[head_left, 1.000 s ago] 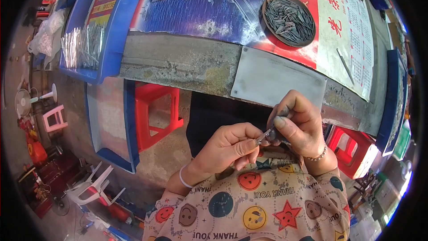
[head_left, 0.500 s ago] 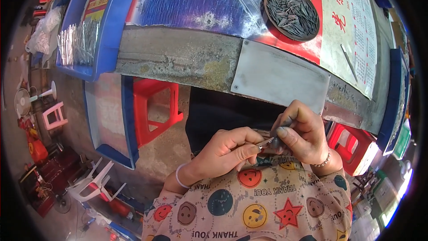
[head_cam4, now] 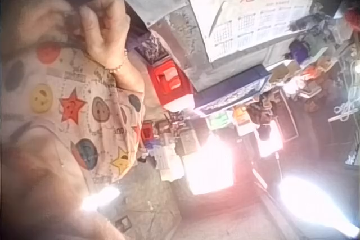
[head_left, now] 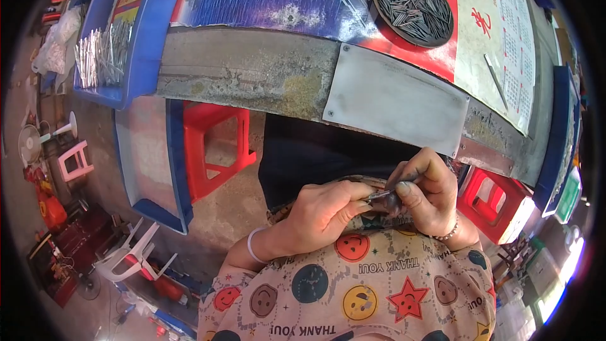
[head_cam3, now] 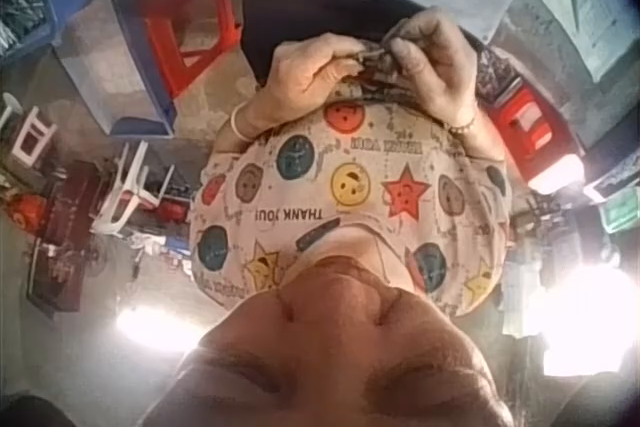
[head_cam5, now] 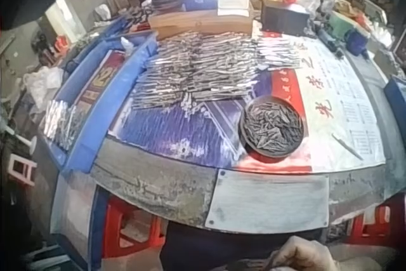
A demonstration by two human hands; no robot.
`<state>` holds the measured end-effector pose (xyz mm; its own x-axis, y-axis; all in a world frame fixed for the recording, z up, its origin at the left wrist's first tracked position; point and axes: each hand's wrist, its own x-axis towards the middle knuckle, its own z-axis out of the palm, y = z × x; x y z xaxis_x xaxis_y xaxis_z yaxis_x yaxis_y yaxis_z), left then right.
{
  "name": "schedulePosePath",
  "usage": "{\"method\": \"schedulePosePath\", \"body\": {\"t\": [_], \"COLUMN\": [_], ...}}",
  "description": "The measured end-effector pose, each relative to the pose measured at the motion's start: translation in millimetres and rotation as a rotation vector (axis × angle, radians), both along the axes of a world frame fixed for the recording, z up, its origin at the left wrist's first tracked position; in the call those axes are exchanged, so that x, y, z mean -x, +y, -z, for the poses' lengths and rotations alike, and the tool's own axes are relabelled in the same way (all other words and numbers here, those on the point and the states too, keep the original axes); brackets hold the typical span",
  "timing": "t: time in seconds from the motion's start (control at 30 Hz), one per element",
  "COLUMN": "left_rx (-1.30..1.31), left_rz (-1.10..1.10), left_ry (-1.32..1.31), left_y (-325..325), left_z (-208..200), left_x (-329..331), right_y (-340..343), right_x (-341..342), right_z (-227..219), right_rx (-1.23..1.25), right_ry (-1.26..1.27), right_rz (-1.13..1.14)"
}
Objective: Assembling small metal components by hand at a workbench.
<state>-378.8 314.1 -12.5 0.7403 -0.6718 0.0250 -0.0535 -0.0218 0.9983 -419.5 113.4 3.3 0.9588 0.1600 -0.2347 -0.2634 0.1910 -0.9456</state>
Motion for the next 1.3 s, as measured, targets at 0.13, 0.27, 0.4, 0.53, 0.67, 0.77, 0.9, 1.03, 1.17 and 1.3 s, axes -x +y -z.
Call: {"method": "schedulePosePath", "body": {"t": [0.13, 0.27, 0.4, 0.53, 0.67, 0.77, 0.9, 1.03, 1.17, 1.3], "left_rx": [-0.099, -0.239, -0.267, -0.292, -0.342, -0.358, -0.392, -0.409, -0.423, -0.439], "left_rz": [-0.058, -0.100, -0.102, -0.126, -0.150, -0.146, -0.110, -0.081, -0.067, -0.043], "left_ry": [-0.134, -0.479, -0.526, -0.587, -0.699, -0.744, -0.803, -0.818, -0.859, -0.881], "left_y": [-1.2, 1.5, 2.0, 2.2, -1.4, -5.4, -8.5, -12.4, -16.0, -18.2], "left_z": [-0.8, 4.5, 1.1, 1.4, -5.5, -6.5, -4.3, -5.7, -5.4, -8.0], "left_x": [6.1, 7.9, 7.5, 7.4, 5.5, 4.0, 4.9, 5.8, 6.8, 5.0], "right_y": [7.3, 10.6, 13.3, 15.0, 9.8, 3.2, -1.4, -4.3, -5.1, -5.6], "right_x": [2.7, 2.5, 7.3, 8.3, 8.1, 8.7, 10.6, 11.8, 12.2, 13.7], "right_z": [-0.7, 3.9, 11.6, 12.0, 13.8, 17.5, 18.2, 19.1, 18.6, 25.5], "right_rx": [0.086, 0.052, 0.086, -0.005, -0.113, -0.048, 0.122, 0.187, 0.170, 0.145], "right_ry": [-0.016, -0.015, -0.057, 0.020, 0.058, 0.008, -0.026, -0.039, -0.026, -0.025], "right_rz": [0.060, 0.076, 0.052, 0.117, 0.203, 0.217, 0.156, 0.107, 0.085, 0.062]}}
